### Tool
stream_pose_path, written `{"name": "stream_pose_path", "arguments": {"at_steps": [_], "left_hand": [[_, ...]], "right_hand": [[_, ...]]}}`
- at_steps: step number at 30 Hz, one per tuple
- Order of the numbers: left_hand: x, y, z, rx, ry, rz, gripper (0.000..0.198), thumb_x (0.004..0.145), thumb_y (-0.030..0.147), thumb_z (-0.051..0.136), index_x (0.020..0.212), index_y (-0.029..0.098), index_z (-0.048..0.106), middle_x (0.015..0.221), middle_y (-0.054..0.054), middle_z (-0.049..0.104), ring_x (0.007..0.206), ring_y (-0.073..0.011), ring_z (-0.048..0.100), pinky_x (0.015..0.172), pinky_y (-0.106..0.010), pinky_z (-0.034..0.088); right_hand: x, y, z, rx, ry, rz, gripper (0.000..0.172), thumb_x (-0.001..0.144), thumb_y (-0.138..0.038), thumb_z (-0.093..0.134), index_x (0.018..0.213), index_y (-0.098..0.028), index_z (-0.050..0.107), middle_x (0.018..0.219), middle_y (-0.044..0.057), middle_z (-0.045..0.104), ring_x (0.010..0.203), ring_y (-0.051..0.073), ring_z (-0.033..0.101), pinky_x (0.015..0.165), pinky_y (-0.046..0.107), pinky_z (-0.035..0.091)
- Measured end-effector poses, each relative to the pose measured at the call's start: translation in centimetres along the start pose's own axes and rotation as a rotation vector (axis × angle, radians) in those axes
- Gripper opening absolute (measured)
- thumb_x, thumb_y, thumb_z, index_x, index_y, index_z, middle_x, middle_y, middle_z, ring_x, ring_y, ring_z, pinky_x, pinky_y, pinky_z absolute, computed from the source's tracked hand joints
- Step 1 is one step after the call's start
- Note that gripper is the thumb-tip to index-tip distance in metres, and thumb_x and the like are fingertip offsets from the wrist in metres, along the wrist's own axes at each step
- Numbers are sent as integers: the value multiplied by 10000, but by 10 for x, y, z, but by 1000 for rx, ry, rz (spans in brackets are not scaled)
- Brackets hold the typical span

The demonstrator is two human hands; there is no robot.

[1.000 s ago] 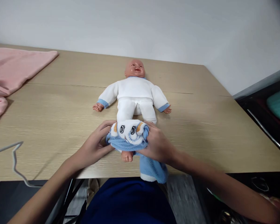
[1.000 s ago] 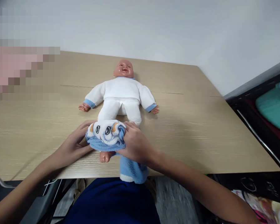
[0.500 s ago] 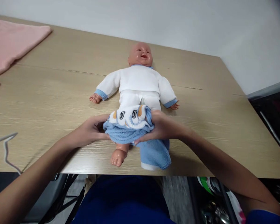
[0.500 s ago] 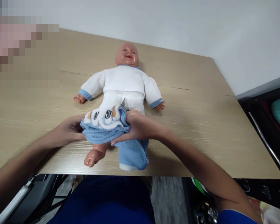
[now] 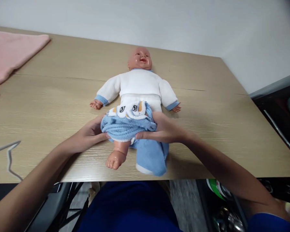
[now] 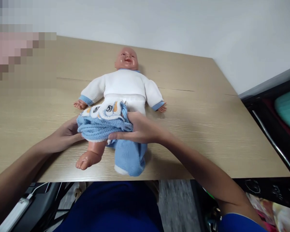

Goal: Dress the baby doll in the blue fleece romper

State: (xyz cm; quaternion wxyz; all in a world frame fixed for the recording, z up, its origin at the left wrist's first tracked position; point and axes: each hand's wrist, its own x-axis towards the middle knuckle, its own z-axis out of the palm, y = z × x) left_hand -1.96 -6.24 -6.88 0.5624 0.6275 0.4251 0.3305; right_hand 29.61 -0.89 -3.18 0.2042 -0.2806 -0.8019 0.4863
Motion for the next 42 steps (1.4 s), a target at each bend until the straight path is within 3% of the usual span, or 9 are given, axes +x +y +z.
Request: {"name": "stream_pose_path", "arguments": {"at_steps": [4,9,14,19,23,27,30,34,42], "left_hand": [[-6,-2,-6,49,5,-10,278,989,364,794,1216,213,740,1153,-56,785,1078,-250,734,968,-368,620],[-6,-2,-14,44,-63,-16,329,981,564,830,1021,249,745,1000,-50,728,968,-259,715,891,-365,618],[0,2,-11,101,-37,71,365,1083,610,673,966,273,751,1057,-74,734,1030,-280,710,945,-412,618],[3,8,3,193,170,66,285,1111,537,653,1109,268,748,1063,-61,756,994,-257,712,919,-393,606],[8,35,20,346,186,262,307,1106,426,690,1382,296,661,1411,-90,699,1330,-286,650,1165,-439,524],[28,75,44,409,-9,265,727,956,404,884,1591,296,548,1524,-97,651,1397,-328,625,1172,-433,537],[57,88,55,286,-320,108,463,926,418,890,1317,242,715,1163,-38,748,1083,-274,705,940,-372,606],[86,76,53,95,-332,103,369,925,491,880,967,203,653,882,17,610,822,-174,587,749,-286,513],[90,75,54,51,-410,153,280,1066,440,754,1200,210,667,1032,-15,651,946,-175,596,873,-288,515]], "right_hand": [[-24,-12,-6,-150,17,-18,342,1060,-516,751,973,-198,662,881,-14,647,775,163,573,706,296,471],[-56,-9,-17,5,105,-15,250,1066,-436,756,1016,-224,635,909,-20,576,854,168,555,811,300,483],[-72,3,-17,285,112,9,381,1020,-588,794,1046,-234,657,957,0,592,899,188,590,816,309,515],[-66,1,-9,352,244,-143,275,1121,-514,671,1064,-249,625,869,-35,501,745,144,484,679,267,449],[-58,-10,-5,215,305,-188,174,1144,-405,639,1075,-250,603,841,-52,451,701,134,435,629,262,402],[-51,-31,-5,14,335,-201,113,1129,-332,654,1070,-239,629,829,-52,531,714,131,493,673,282,424],[-48,-43,-7,-113,422,-167,125,1119,-322,664,1041,-224,663,831,-43,587,732,132,528,712,294,438],[-53,-41,-18,-113,546,-60,256,1117,-421,670,962,-217,659,759,-54,528,674,127,472,637,291,391],[-77,-20,-42,-64,5,106,402,988,-583,829,918,-216,682,871,-17,656,777,169,603,692,294,465]]}}
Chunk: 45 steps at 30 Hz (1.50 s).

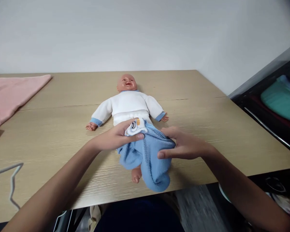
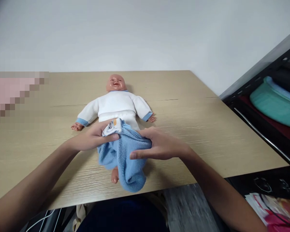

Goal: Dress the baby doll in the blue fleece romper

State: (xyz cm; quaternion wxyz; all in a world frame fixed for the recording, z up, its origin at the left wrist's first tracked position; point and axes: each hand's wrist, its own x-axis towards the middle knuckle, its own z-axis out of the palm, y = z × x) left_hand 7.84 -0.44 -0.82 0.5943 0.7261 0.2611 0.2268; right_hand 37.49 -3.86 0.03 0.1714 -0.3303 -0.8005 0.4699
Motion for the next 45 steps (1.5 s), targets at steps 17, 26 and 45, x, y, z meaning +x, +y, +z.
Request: {"name": "stream_pose_path", "arguments": {"at_steps": [17,26,45], "left_hand": [[11,9,5,-78,-152,46,193,1013,371,783,1073,204,706,1034,-22,707,944,-192,624,874,-310,530],[6,-9,0,-313,-324,-153,638,761,714,974,995,172,734,828,-6,656,757,-173,606,673,-265,517],[7,-7,4,-178,-64,-176,454,1008,613,803,1178,194,761,1006,-49,798,1005,-236,728,935,-348,615]], "right_hand": [[4,4,-2,333,-118,-18,384,889,-519,945,1042,-205,784,1011,16,734,966,219,688,874,323,573],[2,17,16,548,152,59,459,1055,-654,734,1179,-213,746,972,0,681,859,156,617,811,276,540],[-2,6,41,537,263,153,367,1049,-598,768,1121,-241,723,962,-3,729,892,192,675,877,325,575]]}}
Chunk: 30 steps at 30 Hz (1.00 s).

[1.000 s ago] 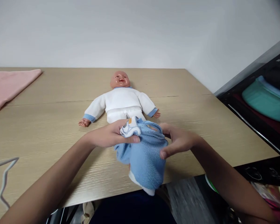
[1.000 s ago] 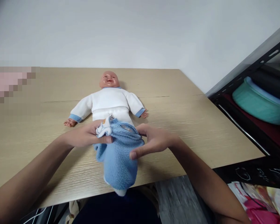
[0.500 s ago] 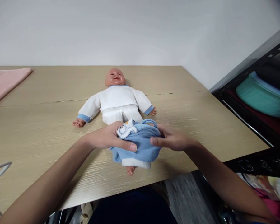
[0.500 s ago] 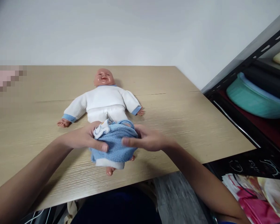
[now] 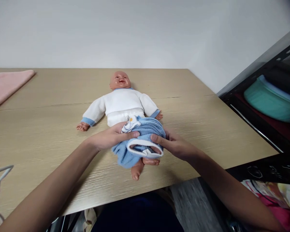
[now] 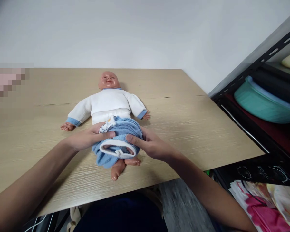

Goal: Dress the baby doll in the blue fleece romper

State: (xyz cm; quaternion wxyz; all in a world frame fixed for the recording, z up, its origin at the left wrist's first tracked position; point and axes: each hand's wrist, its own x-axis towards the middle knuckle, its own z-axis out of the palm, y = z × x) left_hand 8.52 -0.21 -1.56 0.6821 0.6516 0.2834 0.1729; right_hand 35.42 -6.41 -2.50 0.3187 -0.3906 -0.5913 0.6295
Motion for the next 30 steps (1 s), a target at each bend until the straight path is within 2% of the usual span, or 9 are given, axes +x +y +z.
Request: {"name": "stream_pose_path", "arguments": {"at_steps": [4,8,10,13,15,20,23,26,30], "left_hand": [[0,3,6,81,-75,35,623,959,690,813,1327,198,712,1226,-106,800,1112,-285,732,941,-391,618],[-5,5,9,148,-151,26,608,858,471,952,1331,211,673,1121,-61,779,1002,-252,715,858,-352,605],[-7,5,9,182,-129,-7,476,916,393,867,1298,213,645,1052,-31,750,921,-218,687,805,-324,582],[-6,6,11,260,-74,-6,291,972,345,721,1216,208,642,1078,-31,728,948,-211,671,830,-323,560],[-4,6,16,304,-35,-7,268,983,350,675,1208,208,644,1116,-42,732,991,-227,672,848,-339,556],[1,1,28,436,49,12,257,947,292,645,1188,209,610,1150,-64,739,1055,-276,689,908,-410,552],[3,-5,33,567,95,39,199,960,291,639,1138,208,607,1143,-87,741,1067,-305,705,930,-445,551],[3,-9,37,698,118,6,203,958,276,683,1131,212,598,1136,-99,759,1053,-325,735,911,-443,553],[4,-10,44,864,119,-27,485,958,169,669,1429,186,552,1318,-163,770,1218,-378,746,992,-470,558]], "right_hand": [[-4,-2,11,6,70,34,516,903,-599,925,1210,-239,722,1057,15,764,963,217,718,889,350,605],[-16,-4,21,0,112,41,689,796,-434,1028,1382,-254,712,1312,67,800,1239,292,752,1110,444,615],[-21,-1,25,-7,192,36,637,873,-411,959,1435,-266,699,1359,77,802,1283,300,755,1170,482,596],[-25,7,31,18,289,63,472,957,-417,860,1386,-263,738,1305,75,826,1231,299,785,1117,482,632],[-24,12,33,28,327,107,454,959,-455,868,1355,-263,759,1281,72,834,1192,295,797,1066,463,656],[-20,11,34,-115,311,219,476,891,-527,937,1242,-235,803,1160,67,859,1076,299,808,930,434,679],[-21,6,34,-180,300,196,425,927,-543,882,1182,-214,798,1104,73,852,1021,297,805,865,416,678],[-25,3,36,-150,260,90,423,998,-496,797,1322,-230,744,1263,80,831,1189,300,787,1035,443,656],[-33,1,42,-86,205,130,561,988,-515,822,1450,-249,647,1406,96,785,1308,301,747,1161,476,607]]}}
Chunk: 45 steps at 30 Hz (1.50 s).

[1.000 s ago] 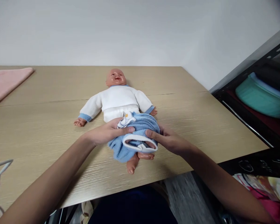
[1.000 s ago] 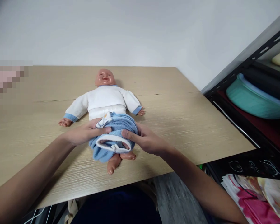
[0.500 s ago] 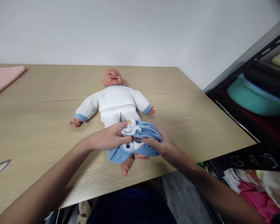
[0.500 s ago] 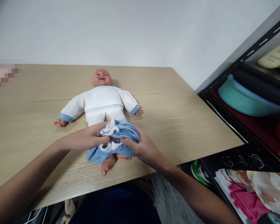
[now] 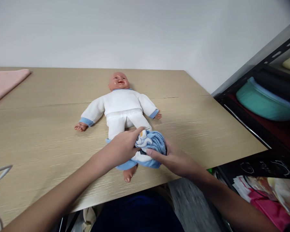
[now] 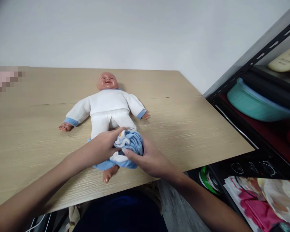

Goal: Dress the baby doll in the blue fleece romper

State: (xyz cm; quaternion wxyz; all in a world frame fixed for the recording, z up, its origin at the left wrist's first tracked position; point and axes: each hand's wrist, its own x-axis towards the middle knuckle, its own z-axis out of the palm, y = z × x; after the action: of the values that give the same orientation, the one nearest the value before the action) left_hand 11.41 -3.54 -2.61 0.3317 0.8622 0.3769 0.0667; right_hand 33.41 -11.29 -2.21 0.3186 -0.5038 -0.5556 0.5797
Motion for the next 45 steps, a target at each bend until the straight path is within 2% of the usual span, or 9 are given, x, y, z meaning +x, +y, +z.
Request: {"name": "stream_pose_path", "arguments": {"at_steps": [7,11,15,20,23,27,37,41,45], "left_hand": [[3,10,9,150,24,-70,635,986,110,556,1605,250,538,1275,-136,818,1131,-363,803,867,-430,590],[6,13,16,229,27,-64,752,985,107,564,1699,321,472,1242,-130,824,1076,-367,820,788,-406,582],[7,18,18,250,23,-90,775,960,82,588,1690,307,456,1344,-140,770,1103,-369,808,800,-406,591],[5,20,21,242,58,-96,769,961,91,592,1680,300,417,1516,-173,641,1226,-391,764,892,-473,629],[7,18,26,201,81,-59,783,948,88,613,1678,268,394,1545,-186,622,1348,-410,702,1021,-545,618],[11,14,31,102,105,19,755,957,95,628,1654,196,356,1600,-211,621,1524,-401,580,1198,-584,534],[18,20,28,-65,83,84,813,1001,156,628,1735,268,295,1532,-171,661,1392,-399,667,1107,-582,556],[19,22,27,-63,92,3,845,948,123,646,1719,296,346,1503,-160,614,1343,-394,681,1047,-568,587],[17,18,27,-205,135,0,854,904,129,677,1683,268,358,1492,-165,626,1314,-381,694,1017,-533,593]], "right_hand": [[-17,18,26,28,134,58,719,929,-509,857,1528,-280,532,1483,106,705,1370,311,699,1183,478,580],[-24,36,33,-210,296,103,580,898,-404,789,1423,-267,583,1307,113,742,1219,350,728,1065,538,596],[-23,49,26,-607,553,-118,308,819,-297,744,1119,-259,686,1108,118,744,1122,395,679,1054,629,535],[-25,66,31,-705,805,-273,275,817,-221,712,1091,-233,724,1383,181,628,1307,436,594,1173,709,478],[-30,71,39,-535,811,-279,280,880,-192,662,1157,-216,694,1520,204,537,1517,427,521,1300,691,414],[-32,74,40,-287,808,-223,218,936,-200,627,1144,-226,689,1583,192,499,1560,367,531,1300,594,470],[-26,73,33,-1,871,-170,168,965,-271,681,1125,-238,721,1726,152,529,1557,347,583,1167,497,600],[-24,72,33,106,835,-148,277,953,-273,704,1221,-231,757,1570,135,706,1412,315,710,1126,440,621],[-26,73,35,153,774,-115,207,977,-221,660,1168,-248,736,1097,45,846,1003,233,812,906,341,668]]}}
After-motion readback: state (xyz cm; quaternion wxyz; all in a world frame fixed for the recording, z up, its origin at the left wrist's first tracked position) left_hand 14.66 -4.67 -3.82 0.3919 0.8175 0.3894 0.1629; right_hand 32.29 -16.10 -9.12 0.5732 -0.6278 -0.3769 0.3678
